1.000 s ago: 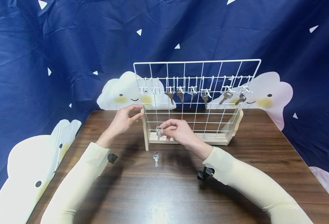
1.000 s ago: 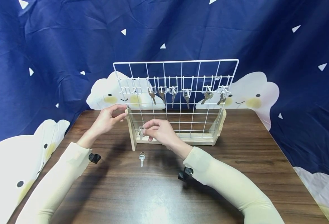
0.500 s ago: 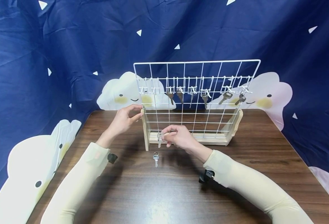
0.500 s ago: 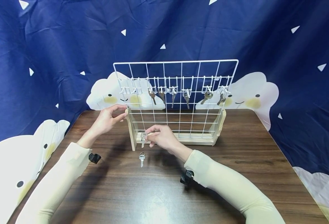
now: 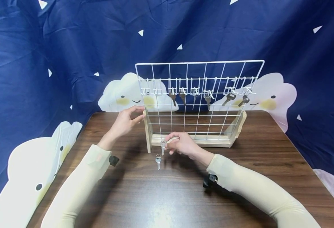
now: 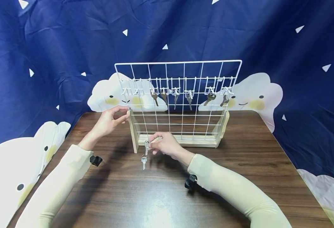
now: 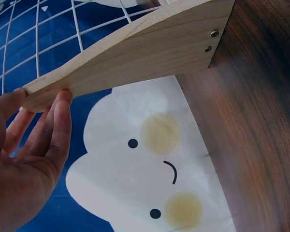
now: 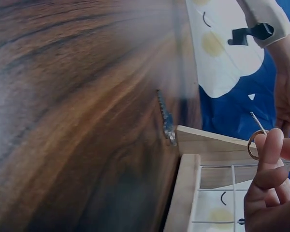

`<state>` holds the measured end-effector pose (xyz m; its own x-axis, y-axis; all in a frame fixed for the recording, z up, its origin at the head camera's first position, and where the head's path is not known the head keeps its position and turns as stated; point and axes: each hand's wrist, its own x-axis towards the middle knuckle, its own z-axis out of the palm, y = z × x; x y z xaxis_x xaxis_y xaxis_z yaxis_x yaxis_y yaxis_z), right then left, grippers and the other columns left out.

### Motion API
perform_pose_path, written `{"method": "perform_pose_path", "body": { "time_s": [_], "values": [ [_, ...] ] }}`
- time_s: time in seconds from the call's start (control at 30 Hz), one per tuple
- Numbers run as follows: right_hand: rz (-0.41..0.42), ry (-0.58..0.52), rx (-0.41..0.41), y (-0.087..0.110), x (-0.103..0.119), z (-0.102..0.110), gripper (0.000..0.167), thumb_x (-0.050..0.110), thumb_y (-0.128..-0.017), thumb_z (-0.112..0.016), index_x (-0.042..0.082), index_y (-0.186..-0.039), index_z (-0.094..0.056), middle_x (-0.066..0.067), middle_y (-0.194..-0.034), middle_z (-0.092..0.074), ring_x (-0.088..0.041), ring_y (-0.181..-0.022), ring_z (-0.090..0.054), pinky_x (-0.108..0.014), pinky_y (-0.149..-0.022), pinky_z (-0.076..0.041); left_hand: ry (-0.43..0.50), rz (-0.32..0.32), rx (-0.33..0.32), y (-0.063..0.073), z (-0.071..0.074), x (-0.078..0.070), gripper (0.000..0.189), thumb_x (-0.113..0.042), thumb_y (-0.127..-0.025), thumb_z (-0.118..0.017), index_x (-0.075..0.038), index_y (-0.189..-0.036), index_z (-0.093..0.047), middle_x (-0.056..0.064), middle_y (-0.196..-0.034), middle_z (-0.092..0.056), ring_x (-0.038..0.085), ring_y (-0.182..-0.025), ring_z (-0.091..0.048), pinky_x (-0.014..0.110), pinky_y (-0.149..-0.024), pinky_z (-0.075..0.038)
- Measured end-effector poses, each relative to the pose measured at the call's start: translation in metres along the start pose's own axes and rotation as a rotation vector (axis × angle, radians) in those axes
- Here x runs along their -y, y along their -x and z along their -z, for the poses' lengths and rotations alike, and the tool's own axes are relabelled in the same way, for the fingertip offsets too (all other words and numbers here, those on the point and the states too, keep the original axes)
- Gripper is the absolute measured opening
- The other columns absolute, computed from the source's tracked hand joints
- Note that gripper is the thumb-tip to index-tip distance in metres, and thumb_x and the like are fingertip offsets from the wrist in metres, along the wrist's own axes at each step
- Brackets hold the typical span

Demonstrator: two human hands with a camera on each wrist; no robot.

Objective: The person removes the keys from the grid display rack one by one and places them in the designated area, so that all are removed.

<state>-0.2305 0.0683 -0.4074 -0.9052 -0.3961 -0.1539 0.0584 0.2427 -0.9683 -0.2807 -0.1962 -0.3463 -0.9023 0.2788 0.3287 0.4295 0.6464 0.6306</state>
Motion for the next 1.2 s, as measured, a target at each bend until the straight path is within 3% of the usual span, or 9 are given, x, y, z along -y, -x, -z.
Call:
{"method": "perform_pose_path", "body": {
  "time_s": [1.2],
  "values": [
    [-0.133, 0.108, 0.063, -0.011, -0.048, -0.011, 0.015, 0.002, -0.087, -0.07, 0.002, -0.102, -0.067, -0.008, -0.077, -0.077, -0.007, -0.05, -0.063, -0.021, -0.042, -0.036, 0.026, 0.014, 0.007, 0.0, 0.0, 0.0, 0.032, -0.024, -0.096, -0.068, -0.012, -0.126, -0.065, 0.008, -0.12, -0.073, 0.02, -0.084, -0.075, 0.029, -0.074, -0.059]
  ]
}}
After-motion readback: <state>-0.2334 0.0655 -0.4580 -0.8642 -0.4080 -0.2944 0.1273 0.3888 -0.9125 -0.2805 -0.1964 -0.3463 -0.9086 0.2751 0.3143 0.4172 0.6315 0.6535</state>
